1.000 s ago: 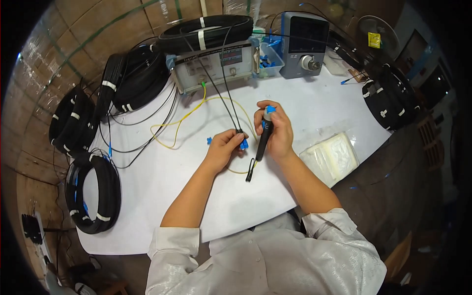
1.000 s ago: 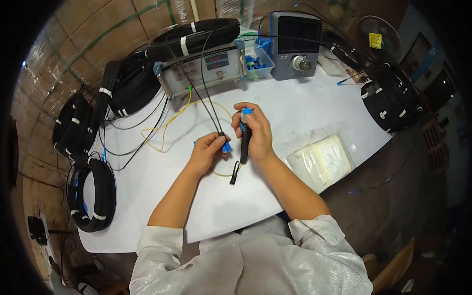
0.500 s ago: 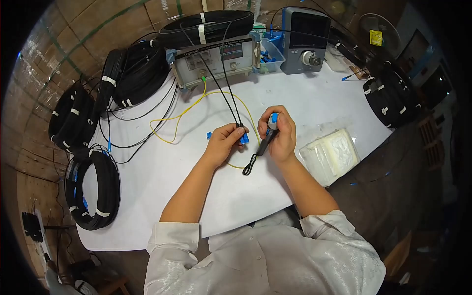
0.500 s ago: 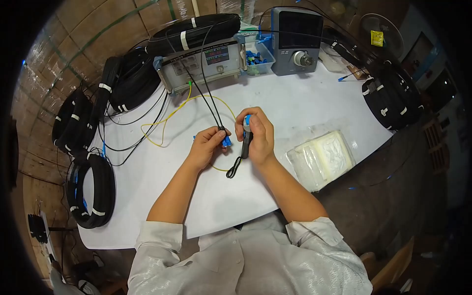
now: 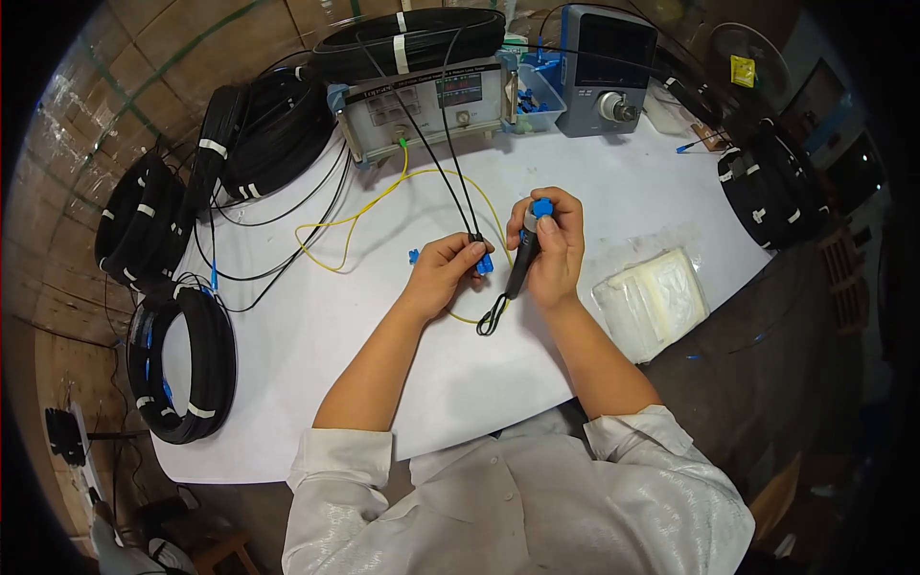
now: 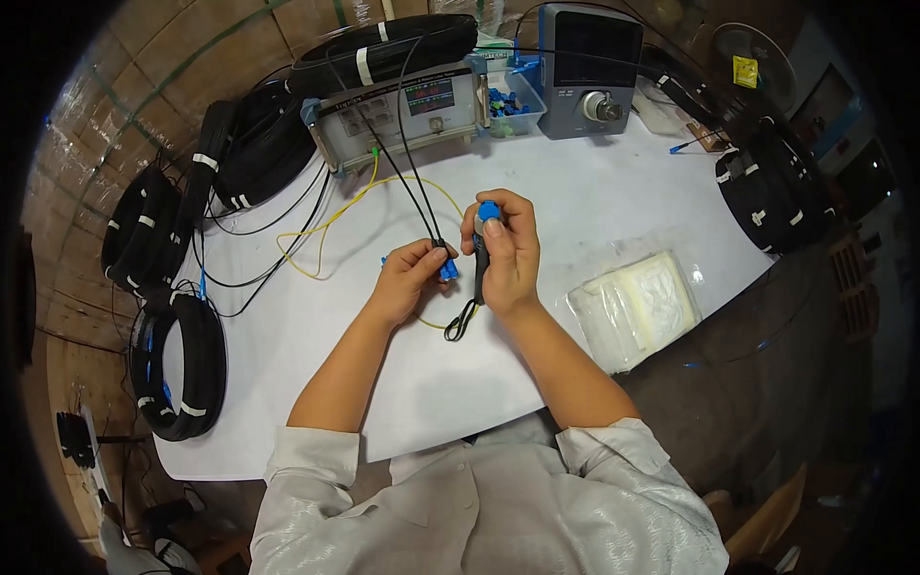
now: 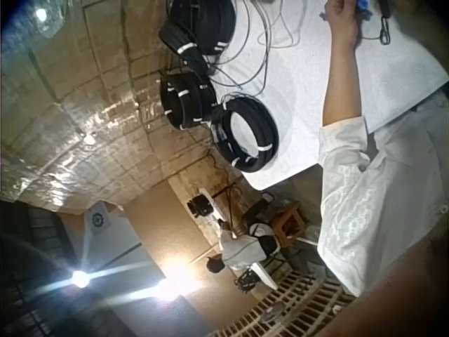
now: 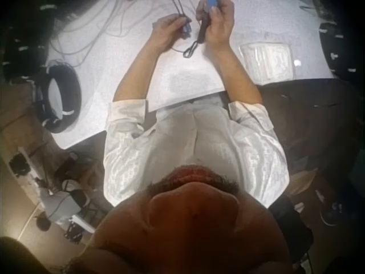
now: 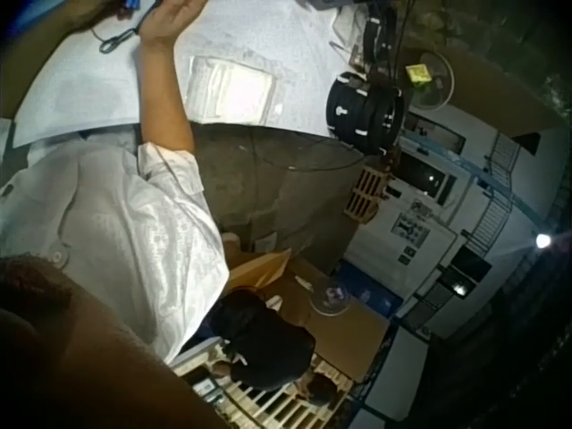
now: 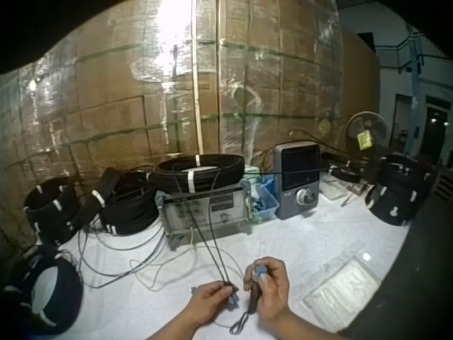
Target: Testing fiber optic cables using an optical power meter and a visual fault locator at a factory workbench.
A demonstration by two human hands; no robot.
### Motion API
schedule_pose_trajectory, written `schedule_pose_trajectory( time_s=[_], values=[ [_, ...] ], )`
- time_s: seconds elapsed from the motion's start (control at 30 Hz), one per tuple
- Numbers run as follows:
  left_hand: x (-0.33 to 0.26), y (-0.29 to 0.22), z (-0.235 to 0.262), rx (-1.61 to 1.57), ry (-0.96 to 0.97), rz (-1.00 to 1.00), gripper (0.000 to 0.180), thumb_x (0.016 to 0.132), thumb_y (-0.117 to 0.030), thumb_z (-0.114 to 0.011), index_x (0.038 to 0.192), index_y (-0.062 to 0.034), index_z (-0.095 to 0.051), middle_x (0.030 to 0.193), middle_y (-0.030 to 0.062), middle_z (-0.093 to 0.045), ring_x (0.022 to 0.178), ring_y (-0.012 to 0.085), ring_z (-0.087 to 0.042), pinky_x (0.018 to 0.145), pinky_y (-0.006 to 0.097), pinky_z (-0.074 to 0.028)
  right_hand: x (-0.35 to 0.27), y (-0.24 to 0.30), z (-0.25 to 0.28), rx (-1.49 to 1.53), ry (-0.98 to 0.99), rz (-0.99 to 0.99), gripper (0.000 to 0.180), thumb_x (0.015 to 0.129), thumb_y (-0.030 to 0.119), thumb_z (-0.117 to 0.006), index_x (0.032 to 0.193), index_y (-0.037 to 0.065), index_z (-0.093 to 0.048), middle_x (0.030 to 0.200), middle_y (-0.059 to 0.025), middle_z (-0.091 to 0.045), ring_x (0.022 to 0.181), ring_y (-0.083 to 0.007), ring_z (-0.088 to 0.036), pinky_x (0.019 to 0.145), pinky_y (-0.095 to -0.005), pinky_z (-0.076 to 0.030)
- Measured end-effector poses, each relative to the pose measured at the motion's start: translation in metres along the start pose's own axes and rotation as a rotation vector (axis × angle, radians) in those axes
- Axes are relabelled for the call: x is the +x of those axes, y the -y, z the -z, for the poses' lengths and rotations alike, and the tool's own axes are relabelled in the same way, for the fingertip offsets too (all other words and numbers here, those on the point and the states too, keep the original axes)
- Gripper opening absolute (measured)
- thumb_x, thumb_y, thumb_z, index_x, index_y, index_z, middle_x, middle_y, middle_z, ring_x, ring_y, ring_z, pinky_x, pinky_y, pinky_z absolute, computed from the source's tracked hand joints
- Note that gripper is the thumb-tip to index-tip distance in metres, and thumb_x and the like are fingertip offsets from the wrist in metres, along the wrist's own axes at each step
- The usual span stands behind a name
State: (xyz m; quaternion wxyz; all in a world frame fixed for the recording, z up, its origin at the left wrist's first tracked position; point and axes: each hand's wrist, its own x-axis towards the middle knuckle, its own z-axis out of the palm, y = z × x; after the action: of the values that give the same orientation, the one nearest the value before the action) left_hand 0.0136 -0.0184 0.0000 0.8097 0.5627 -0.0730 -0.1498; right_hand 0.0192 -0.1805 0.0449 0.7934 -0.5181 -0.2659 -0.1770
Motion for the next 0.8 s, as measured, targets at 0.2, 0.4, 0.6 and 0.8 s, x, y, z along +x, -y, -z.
schedule_pose_trajectory(
  time_s=[0.2, 0.4, 0.6, 0.8],
  values=[
    [0.002, 0.002, 0.000, -0.029, 0.011, -0.001, 0.024, 0.098, -0.024, -0.061, 0.100, -0.0005, -0.066, 0.081, 0.0008, -0.061, 0.070, 0.0093, -0.057, 0.062, 0.025, -0.050, -0.004, -0.007, 0.007, -0.405, 0.145, 0.202, 0.033, 0.101, 0.007, -0.044, 0.134, 0.004, -0.047, 0.109, -0.0129, -0.052, 0.076, -0.0141, -0.055, 0.070, -0.0273, -0.049],
    [0.004, 0.005, 0.001, -0.031, -0.072, -0.069, 0.024, 0.097, -0.025, -0.061, 0.097, -0.0014, -0.065, 0.078, 0.0005, -0.061, 0.067, 0.0092, -0.056, 0.059, 0.026, -0.050, -0.017, -0.006, 0.003, -0.217, 0.050, -0.211, 0.043, 0.097, 0.009, -0.056, 0.138, 0.000, -0.049, 0.106, -0.0092, -0.062, 0.071, -0.0102, -0.056, 0.065, -0.0229, -0.049],
    [0.006, 0.001, 0.007, -0.220, -0.151, -0.106, 0.015, 0.094, -0.019, -0.062, 0.099, -0.0042, -0.063, 0.075, 0.0004, -0.060, 0.061, 0.0094, -0.057, 0.057, 0.024, -0.050, -0.012, 0.015, 0.018, -0.565, 0.147, -0.364, 0.042, 0.096, 0.017, -0.060, 0.133, 0.000, -0.053, 0.086, -0.0065, -0.068, 0.067, -0.0123, -0.058, 0.066, -0.0266, -0.048],
    [0.006, 0.000, 0.008, -0.267, -0.161, -0.126, 0.014, 0.094, -0.019, -0.062, 0.099, -0.0064, -0.062, 0.075, -0.0005, -0.061, 0.061, 0.0082, -0.057, 0.055, 0.022, -0.047, -0.034, 0.040, 0.035, -1.000, 0.364, -0.389, 0.042, 0.093, 0.018, -0.060, 0.131, 0.003, -0.055, 0.100, -0.0163, -0.067, 0.080, -0.0266, -0.064, 0.074, -0.0347, -0.050]
  ],
)
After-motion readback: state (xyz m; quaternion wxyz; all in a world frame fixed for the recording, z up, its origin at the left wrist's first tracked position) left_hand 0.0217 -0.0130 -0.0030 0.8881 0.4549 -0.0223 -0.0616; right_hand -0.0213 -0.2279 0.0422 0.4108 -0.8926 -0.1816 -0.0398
